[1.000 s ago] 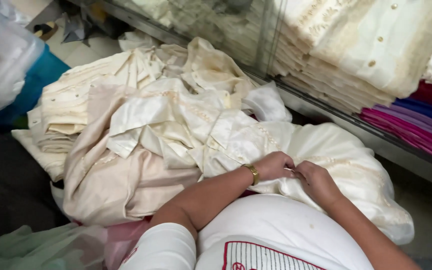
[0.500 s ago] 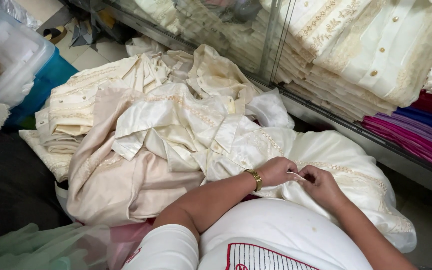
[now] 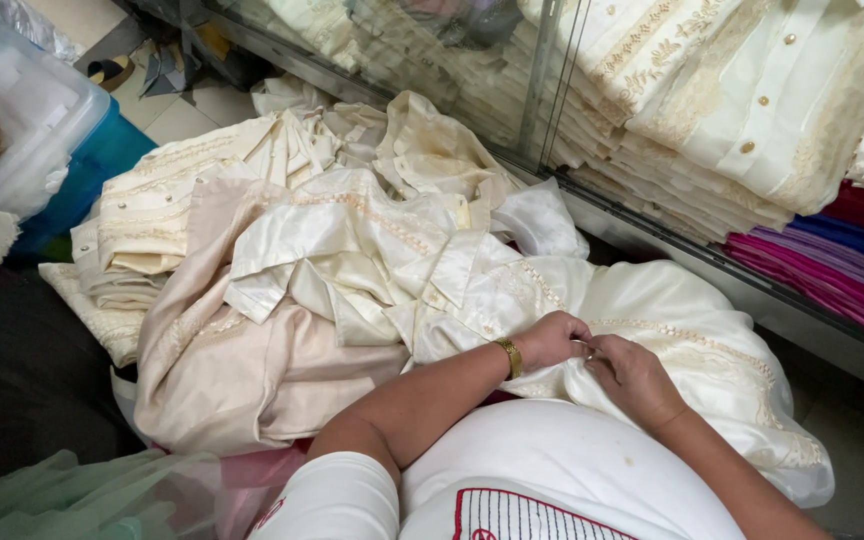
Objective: Checking and folding formal white shirts in a storage area of a bridal atelier.
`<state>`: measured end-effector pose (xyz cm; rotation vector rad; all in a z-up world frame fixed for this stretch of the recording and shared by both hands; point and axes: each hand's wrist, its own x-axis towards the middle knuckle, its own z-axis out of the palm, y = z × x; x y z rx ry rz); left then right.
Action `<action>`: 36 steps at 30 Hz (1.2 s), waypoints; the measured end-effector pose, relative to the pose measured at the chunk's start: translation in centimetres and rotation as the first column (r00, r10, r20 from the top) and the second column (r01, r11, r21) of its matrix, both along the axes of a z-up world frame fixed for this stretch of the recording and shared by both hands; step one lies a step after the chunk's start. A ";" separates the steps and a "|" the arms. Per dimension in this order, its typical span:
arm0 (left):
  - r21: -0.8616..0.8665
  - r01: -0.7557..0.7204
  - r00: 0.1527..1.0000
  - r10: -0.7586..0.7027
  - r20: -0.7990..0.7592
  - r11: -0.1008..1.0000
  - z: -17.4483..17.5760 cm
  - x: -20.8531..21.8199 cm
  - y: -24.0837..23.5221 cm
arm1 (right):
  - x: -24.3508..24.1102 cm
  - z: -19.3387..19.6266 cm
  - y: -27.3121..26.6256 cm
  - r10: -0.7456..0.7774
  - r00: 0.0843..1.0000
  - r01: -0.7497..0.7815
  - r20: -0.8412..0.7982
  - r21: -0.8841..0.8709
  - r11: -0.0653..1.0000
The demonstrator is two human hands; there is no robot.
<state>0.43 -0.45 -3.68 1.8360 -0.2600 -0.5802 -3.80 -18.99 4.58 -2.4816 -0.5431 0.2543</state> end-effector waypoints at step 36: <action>0.257 0.031 0.949 -0.109 0.296 0.966 7.9 -2.6 2.1 | -0.4 -3.3 -1.4 -0.260 0.950 0.294 -0.171 0.225 0.929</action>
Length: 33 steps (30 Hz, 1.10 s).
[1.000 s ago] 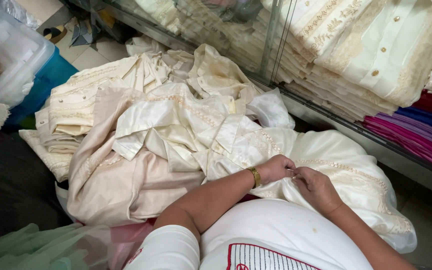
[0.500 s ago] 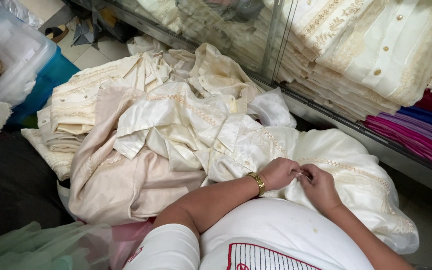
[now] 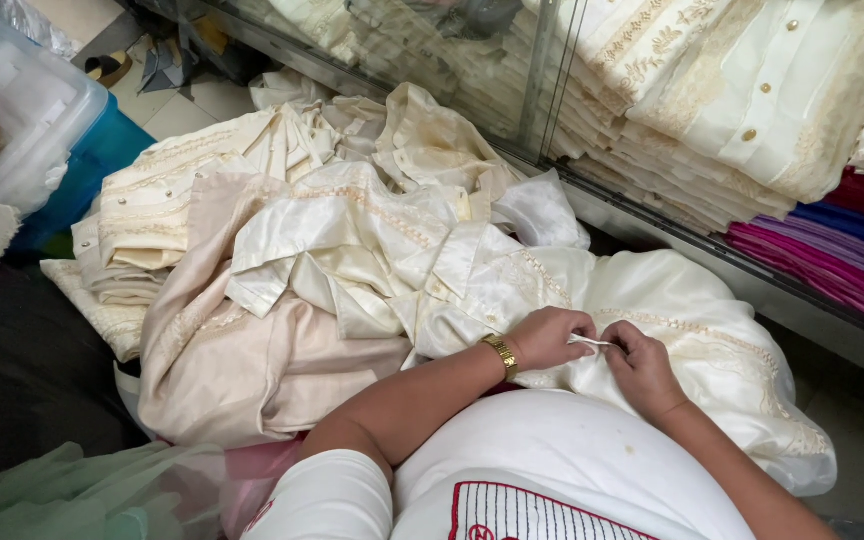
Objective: Checking and folding formal white shirts in a storage area of a bridal atelier.
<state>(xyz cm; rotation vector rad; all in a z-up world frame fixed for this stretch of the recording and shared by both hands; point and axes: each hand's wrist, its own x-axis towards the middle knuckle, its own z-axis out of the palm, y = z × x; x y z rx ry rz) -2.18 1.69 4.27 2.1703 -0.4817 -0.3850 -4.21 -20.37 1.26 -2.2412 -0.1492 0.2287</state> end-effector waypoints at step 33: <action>0.111 -0.617 0.784 0.596 0.175 0.779 2.1 10.1 20.9 | 0.3 -0.6 -19.0 -0.487 0.797 0.394 -0.356 -0.304 0.867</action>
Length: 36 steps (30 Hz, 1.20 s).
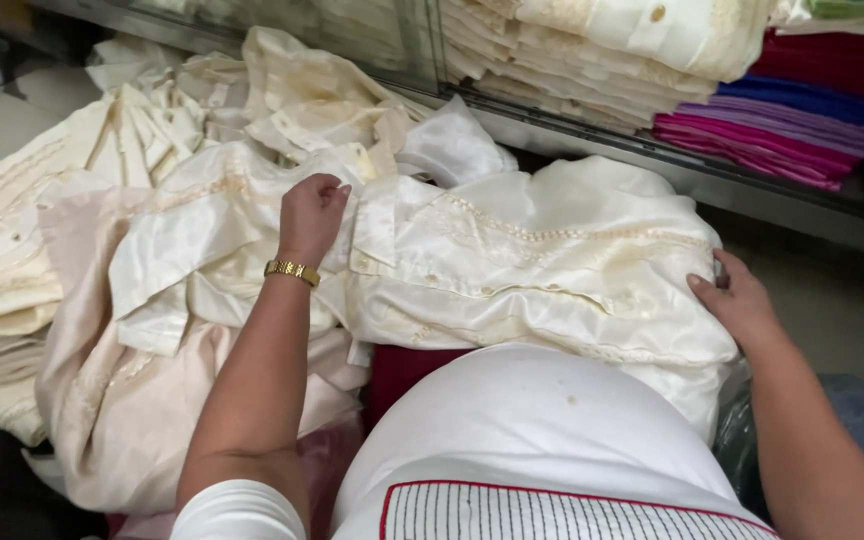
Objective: Checking and folding formal white shirts in a storage area of a bridal atelier.
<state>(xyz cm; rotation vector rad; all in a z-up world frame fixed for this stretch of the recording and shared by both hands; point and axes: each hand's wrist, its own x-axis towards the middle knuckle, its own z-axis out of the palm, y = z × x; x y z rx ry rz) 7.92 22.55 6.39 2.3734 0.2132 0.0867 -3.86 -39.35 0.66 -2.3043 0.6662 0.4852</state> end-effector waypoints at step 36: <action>0.193 0.279 0.910 -0.323 0.261 0.941 1.7 -5.6 -1.1 | -6.1 4.0 -0.6 0.433 0.777 -0.376 -0.458 0.214 0.902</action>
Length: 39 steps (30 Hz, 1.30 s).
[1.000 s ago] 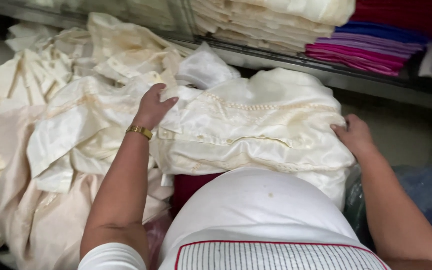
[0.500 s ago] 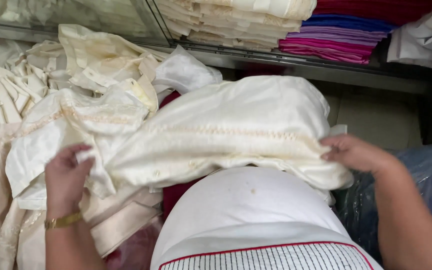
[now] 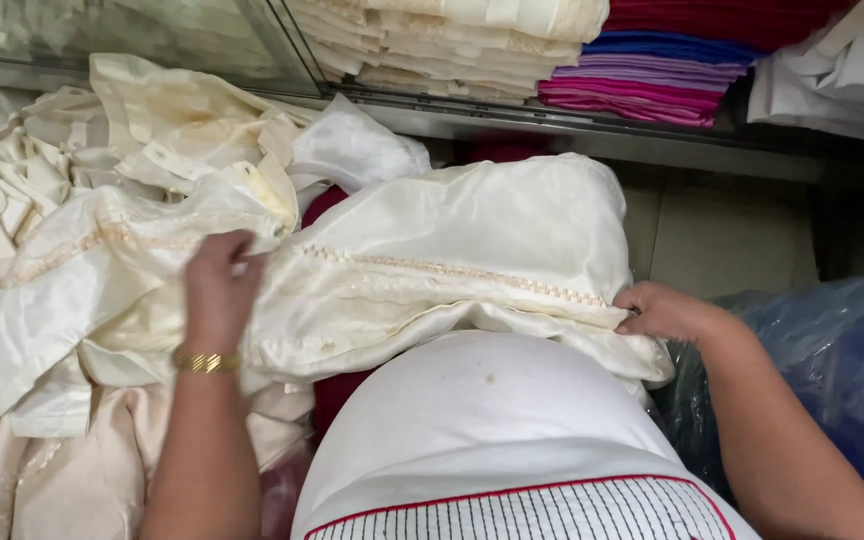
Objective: Checking and folding formal white shirts in a storage area of a bridal atelier.
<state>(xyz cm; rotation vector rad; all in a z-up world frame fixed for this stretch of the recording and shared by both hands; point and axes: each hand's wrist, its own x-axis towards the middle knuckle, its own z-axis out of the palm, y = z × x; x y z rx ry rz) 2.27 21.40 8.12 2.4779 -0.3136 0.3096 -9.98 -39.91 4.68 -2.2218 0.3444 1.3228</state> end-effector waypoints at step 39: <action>0.550 -0.039 0.612 0.455 -0.647 0.834 -0.7 -9.7 8.6 | 12.7 2.3 4.9 -0.012 0.726 -0.008 0.688 0.025 1.000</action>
